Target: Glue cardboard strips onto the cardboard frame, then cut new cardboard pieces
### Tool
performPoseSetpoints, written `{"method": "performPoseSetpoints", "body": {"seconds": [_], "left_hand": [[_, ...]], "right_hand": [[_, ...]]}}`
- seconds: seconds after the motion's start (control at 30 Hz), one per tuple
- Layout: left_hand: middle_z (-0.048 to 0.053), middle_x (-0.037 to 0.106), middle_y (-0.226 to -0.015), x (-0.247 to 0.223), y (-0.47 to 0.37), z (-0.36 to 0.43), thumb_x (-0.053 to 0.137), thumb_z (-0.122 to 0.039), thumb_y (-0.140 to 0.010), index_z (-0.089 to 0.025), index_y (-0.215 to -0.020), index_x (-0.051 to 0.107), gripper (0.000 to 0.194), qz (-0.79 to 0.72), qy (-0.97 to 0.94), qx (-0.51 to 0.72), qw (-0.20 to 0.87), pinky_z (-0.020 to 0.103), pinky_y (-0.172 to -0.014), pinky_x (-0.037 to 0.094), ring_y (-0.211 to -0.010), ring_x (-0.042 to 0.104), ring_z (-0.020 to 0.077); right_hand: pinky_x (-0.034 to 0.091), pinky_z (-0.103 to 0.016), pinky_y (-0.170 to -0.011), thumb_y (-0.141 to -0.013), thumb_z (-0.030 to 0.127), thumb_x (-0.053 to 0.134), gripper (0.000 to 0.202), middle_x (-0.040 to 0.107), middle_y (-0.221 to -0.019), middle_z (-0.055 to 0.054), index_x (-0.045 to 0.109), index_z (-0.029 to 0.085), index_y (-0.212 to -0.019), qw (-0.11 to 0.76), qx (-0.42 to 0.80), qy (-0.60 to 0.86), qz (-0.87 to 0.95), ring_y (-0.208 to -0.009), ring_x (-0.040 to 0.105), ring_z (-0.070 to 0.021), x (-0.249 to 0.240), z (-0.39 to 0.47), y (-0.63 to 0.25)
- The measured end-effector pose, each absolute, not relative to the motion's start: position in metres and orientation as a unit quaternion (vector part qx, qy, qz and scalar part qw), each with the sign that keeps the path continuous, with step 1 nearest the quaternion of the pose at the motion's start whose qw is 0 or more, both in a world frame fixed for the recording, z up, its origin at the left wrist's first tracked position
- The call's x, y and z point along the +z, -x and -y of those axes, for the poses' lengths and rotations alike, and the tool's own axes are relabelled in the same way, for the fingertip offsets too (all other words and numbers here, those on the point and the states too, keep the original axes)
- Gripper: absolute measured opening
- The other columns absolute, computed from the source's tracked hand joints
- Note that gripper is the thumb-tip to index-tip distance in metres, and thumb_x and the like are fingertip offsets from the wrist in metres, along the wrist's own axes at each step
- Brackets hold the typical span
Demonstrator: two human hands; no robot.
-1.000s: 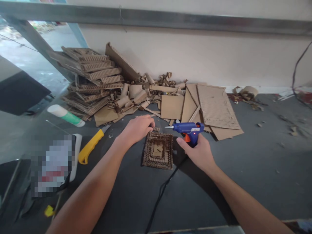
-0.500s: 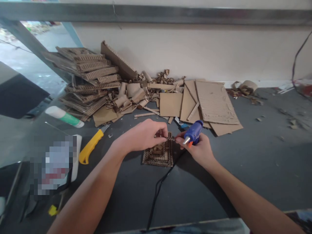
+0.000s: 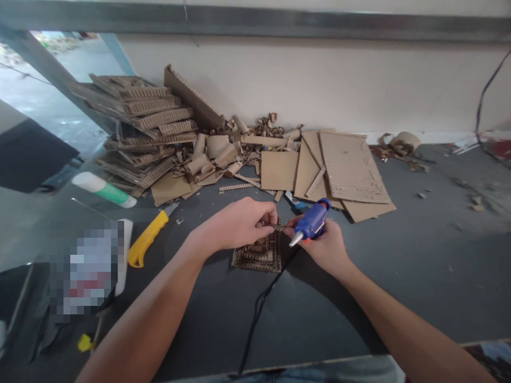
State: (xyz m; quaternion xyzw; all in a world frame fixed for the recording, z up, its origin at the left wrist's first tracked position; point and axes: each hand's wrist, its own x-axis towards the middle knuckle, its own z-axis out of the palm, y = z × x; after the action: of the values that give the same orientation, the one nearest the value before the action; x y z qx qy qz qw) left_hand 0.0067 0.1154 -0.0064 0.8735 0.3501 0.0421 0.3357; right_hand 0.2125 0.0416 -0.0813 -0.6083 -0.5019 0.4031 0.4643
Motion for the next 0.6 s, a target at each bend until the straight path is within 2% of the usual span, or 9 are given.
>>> {"method": "performPoseSetpoints", "body": {"seconds": [0.33, 0.6], "left_hand": [[0.000, 0.065, -0.070, -0.015, -0.021, -0.112, 0.058, -0.021, -0.087, -0.019, -0.084, 0.066, 0.009, -0.344, -0.877, 0.042, 0.332, 0.023, -0.055, 0.034, -0.061, 0.058, 0.0131], [-0.001, 0.060, -0.062, -0.016, -0.024, -0.109, 0.058, -0.016, -0.083, -0.017, -0.072, 0.062, 0.012, -0.316, -0.901, 0.087, 0.284, 0.024, -0.054, 0.031, -0.056, 0.052, 0.0116]], "right_hand": [[0.050, -0.028, -0.053, -0.058, 0.030, 0.072, 0.016, 0.067, -0.061, -0.002, 0.062, 0.020, -0.066, 0.466, 0.356, 0.614, 0.528, -0.056, 0.060, -0.0170, -0.079, -0.041, -0.207], [0.051, -0.028, -0.055, -0.059, 0.028, 0.070, 0.015, 0.066, -0.063, -0.001, 0.060, 0.020, -0.067, 0.480, 0.343, 0.636, 0.498, -0.058, 0.061, -0.0169, -0.079, -0.038, -0.204]]}}
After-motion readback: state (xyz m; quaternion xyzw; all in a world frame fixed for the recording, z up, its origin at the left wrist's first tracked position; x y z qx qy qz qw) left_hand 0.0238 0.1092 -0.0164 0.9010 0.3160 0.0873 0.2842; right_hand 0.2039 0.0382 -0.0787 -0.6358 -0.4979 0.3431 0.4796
